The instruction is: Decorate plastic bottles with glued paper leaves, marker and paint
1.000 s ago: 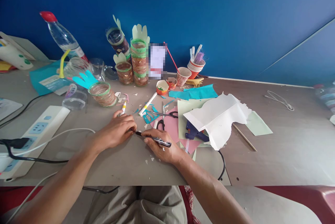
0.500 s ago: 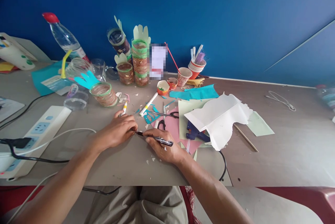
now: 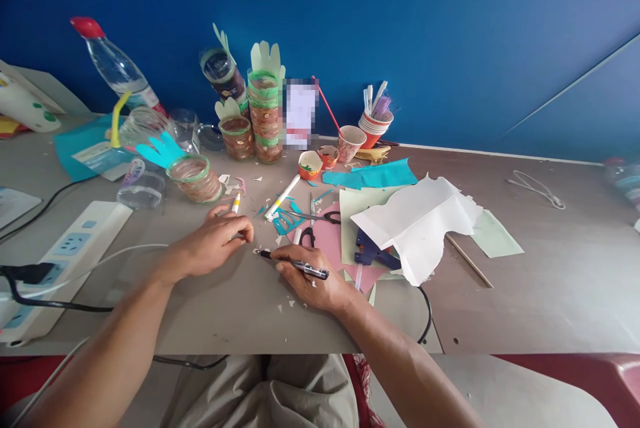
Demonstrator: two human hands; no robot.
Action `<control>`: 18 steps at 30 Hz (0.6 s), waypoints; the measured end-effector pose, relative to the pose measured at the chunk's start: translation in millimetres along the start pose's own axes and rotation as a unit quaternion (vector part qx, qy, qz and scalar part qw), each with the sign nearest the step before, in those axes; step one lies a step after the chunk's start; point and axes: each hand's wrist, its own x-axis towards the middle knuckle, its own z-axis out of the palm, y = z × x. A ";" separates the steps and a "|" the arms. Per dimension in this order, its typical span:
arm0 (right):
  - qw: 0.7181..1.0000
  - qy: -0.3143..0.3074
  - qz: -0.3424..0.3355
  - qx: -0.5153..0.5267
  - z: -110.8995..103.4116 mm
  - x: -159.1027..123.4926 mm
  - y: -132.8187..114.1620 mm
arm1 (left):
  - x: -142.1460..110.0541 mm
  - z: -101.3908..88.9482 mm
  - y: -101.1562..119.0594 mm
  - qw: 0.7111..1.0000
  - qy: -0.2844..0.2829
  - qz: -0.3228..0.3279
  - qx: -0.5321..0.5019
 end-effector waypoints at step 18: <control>1.000 -0.001 -0.005 -0.002 0.6 -0.6 1.8 | 0.7 -2.4 5.6 0.998 -0.036 -0.014 -0.056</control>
